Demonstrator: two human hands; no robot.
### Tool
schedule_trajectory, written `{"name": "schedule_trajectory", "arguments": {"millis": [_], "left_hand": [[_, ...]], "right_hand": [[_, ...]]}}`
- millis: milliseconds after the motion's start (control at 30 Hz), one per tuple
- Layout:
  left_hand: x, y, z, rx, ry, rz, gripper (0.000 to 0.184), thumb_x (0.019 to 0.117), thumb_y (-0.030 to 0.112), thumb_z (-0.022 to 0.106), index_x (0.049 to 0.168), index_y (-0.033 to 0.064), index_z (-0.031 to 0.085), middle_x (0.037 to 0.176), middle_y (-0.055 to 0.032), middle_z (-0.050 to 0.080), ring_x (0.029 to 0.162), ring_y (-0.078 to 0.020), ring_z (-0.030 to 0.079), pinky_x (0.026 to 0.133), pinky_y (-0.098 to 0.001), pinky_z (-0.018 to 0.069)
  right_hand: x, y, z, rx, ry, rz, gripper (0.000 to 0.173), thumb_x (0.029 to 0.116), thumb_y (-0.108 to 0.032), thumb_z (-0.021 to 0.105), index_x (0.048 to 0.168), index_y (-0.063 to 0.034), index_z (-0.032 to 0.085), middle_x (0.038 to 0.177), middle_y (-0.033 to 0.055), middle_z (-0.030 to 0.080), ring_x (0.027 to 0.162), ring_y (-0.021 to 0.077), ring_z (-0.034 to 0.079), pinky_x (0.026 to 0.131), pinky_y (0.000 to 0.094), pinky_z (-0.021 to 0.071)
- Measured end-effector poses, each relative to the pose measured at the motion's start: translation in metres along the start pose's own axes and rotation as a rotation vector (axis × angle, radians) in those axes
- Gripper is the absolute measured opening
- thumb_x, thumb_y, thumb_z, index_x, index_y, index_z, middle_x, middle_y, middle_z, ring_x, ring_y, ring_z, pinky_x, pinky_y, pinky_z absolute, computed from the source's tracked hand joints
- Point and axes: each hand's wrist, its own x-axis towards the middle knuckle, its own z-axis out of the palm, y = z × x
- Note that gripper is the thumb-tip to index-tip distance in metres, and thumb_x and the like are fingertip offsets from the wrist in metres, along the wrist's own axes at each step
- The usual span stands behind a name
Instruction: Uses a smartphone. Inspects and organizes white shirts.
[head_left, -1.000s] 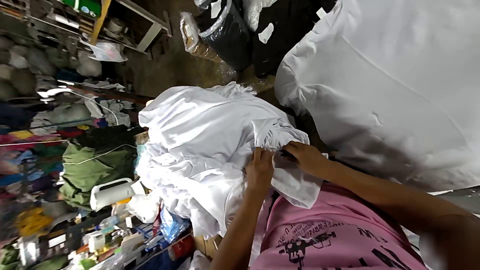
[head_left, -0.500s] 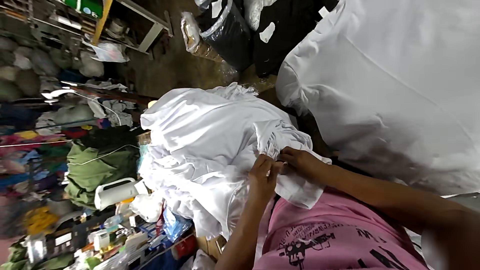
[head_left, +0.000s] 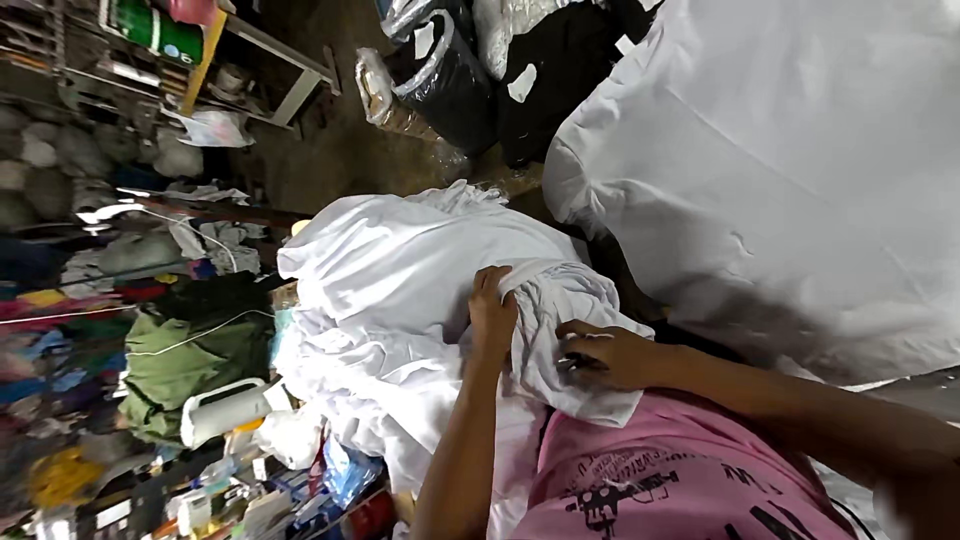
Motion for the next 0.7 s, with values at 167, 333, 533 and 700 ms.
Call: {"name": "schedule_trajectory", "arguments": {"millis": [167,333,533,700], "left_hand": [[-0.028,-0.009,-0.010,-0.315,0.039,-0.063,0.040,0.0919,-0.003,0.063,0.131,-0.0063,0.061,0.124,-0.0206,0.067,0.091,-0.0165,0.069,0.080,-0.0312,0.0574],[-0.104,-0.025,-0.041,-0.562,0.037,-0.009,0.039,0.0989,0.005,0.057,0.131,-0.0165,0.055,0.130,-0.0254,0.063,0.108,-0.0198,0.069,0.095,-0.0337,0.0577],[-0.263,-0.068,-0.028,-0.136,0.378,-0.550,0.088,0.0787,0.029,0.083,0.141,-0.0182,0.044,0.144,-0.0398,0.045,0.133,-0.0510,0.048,0.110,-0.0592,0.0419],[-0.295,-0.071,0.046,-0.132,0.454,-0.719,0.081,0.0663,0.021,0.090,0.128,-0.0193,0.057,0.144,-0.0379,0.048,0.135,-0.0567,0.044,0.113,-0.0671,0.0347]], "right_hand": [[-0.008,0.014,-0.017,0.155,0.200,0.385,0.078,0.0849,-0.039,0.081,0.142,0.0030,0.048,0.135,0.0257,0.057,0.113,0.0348,0.062,0.097,0.0519,0.0514],[0.014,0.012,-0.014,-0.124,-0.219,0.474,0.070,0.0840,-0.049,0.081,0.122,0.0063,0.061,0.109,0.0285,0.067,0.103,0.0470,0.064,0.091,0.0685,0.0474],[0.065,-0.051,-0.042,-0.416,-0.609,0.214,0.033,0.0958,-0.025,0.069,0.093,0.0085,0.069,0.087,0.0296,0.067,0.090,0.0498,0.066,0.083,0.0682,0.0479],[0.109,-0.091,-0.052,0.064,-0.465,0.086,0.021,0.0903,-0.019,0.072,0.095,0.0014,0.068,0.081,-0.0047,0.067,0.075,-0.0036,0.061,0.074,0.0189,0.0536]]}}
